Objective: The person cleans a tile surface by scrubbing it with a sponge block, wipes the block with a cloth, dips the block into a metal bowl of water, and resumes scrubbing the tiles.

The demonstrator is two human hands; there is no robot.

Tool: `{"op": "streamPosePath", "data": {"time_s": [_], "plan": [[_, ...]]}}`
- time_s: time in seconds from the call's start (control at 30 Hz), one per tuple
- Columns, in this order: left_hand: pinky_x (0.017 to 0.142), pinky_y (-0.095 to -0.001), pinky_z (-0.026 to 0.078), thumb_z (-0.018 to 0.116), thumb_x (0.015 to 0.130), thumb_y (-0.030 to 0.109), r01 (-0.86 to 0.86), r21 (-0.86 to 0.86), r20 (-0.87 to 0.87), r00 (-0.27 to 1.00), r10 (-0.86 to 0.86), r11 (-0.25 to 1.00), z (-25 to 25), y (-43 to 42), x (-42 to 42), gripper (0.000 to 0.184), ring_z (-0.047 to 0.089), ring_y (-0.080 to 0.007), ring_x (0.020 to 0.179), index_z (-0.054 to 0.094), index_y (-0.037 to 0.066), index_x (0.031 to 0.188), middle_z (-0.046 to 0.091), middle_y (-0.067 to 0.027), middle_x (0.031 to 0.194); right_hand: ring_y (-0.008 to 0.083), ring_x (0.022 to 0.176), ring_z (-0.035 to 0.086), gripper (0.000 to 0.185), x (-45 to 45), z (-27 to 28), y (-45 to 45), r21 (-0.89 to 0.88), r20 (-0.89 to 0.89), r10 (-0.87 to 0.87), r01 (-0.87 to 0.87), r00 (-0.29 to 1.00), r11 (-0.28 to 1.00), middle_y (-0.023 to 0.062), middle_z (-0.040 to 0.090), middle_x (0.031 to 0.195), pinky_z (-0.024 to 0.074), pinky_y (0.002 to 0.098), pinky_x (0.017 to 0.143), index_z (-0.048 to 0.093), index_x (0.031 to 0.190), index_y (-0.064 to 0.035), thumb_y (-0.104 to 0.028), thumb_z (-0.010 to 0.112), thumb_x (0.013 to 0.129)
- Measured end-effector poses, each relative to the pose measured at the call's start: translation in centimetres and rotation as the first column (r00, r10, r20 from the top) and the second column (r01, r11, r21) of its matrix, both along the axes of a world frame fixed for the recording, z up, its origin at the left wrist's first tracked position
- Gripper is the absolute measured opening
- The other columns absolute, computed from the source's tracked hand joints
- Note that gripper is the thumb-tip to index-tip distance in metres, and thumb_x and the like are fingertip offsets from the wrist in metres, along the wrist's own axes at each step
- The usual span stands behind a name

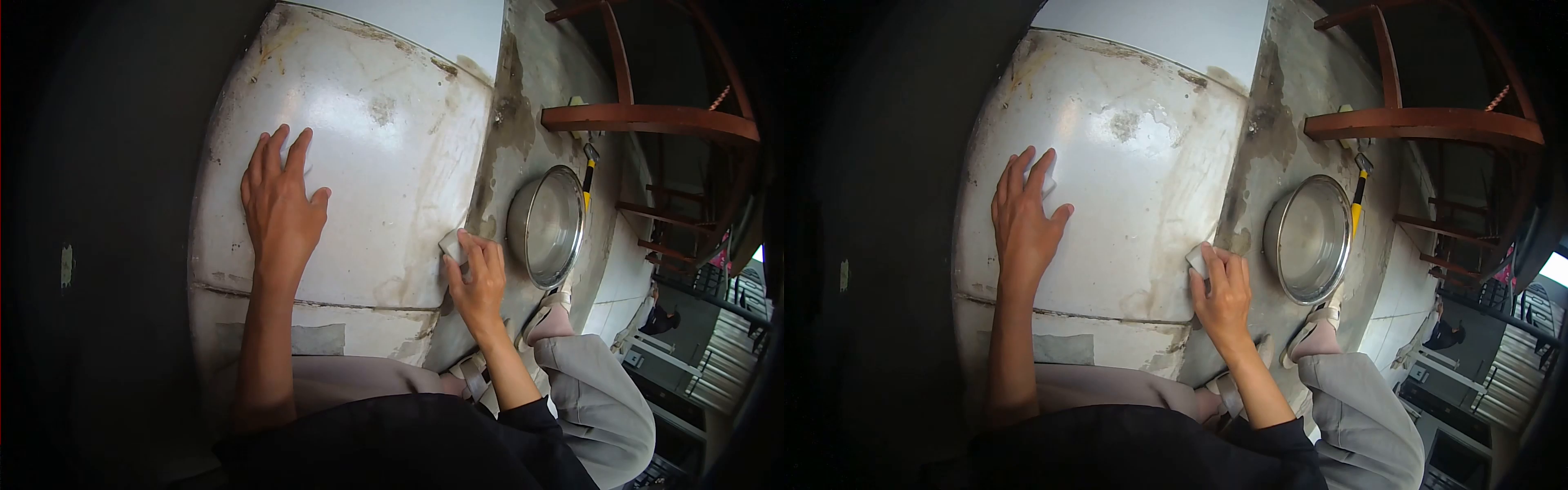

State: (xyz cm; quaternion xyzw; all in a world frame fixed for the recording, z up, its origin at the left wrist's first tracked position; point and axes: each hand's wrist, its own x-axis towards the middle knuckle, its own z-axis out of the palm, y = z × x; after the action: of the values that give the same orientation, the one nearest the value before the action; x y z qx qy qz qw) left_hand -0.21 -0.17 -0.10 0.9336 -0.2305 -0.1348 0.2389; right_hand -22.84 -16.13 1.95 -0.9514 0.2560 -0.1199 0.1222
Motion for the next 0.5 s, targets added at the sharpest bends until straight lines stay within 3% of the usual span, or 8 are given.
{"op": "streamPosePath", "data": {"time_s": [0.2,0.3,0.43,0.5], "plan": [[0.118,-0.0464,0.027,0.079,0.077,0.01,0.003,0.016,0.008,1.0,-0.004,1.0,-0.3,0.0,-0.1,0.072,0.03,-0.0284,0.144,0.049,0.015,0.143,0.038,-0.0082,0.152,0.0333,0.094,0.059,0.044,3.6,-0.7,-2.7,-0.01,0.047,-0.105,0.106,0.993,0.994,0.016,0.06,0.1,0.0494,0.0405,0.082,0.064,0.116,0.0,-0.002,0.076,0.073],[0.118,-0.0463,0.027,0.079,0.077,0.01,-0.014,0.018,-0.006,1.0,0.014,1.0,0.0,-0.1,0.0,0.073,0.031,-0.0283,0.144,0.049,0.015,0.142,0.039,-0.0085,0.152,0.0339,0.095,0.059,0.043,0.8,-0.6,0.7,0.166,0.032,-0.098,0.092,0.995,0.982,0.0164,0.061,0.101,0.0493,0.0407,0.083,0.063,0.114,0.0016,-0.002,0.077,0.073],[0.118,-0.0461,0.027,0.079,0.076,0.01,0.0,0.023,0.006,1.0,0.0,1.0,-0.2,0.0,0.0,0.073,0.03,-0.0279,0.144,0.049,0.015,0.143,0.038,-0.0083,0.152,0.0343,0.095,0.059,0.044,2.3,-1.3,-0.6,0.069,0.096,-0.028,0.021,0.995,0.997,0.0164,0.06,0.101,0.0485,0.041,0.083,0.062,0.115,0.0021,-0.001,0.077,0.074],[0.118,-0.0468,0.026,0.079,0.077,0.01,0.009,0.023,0.007,1.0,-0.009,1.0,-0.3,0.2,-0.3,0.072,0.03,-0.0281,0.144,0.049,0.014,0.142,0.038,-0.0088,0.152,0.0348,0.094,0.058,0.043,3.9,-1.2,-1.7,0.082,0.069,-0.082,0.076,0.994,0.994,0.016,0.06,0.1,0.0473,0.0415,0.082,0.061,0.115,0.002,-0.002,0.076,0.075]]}}
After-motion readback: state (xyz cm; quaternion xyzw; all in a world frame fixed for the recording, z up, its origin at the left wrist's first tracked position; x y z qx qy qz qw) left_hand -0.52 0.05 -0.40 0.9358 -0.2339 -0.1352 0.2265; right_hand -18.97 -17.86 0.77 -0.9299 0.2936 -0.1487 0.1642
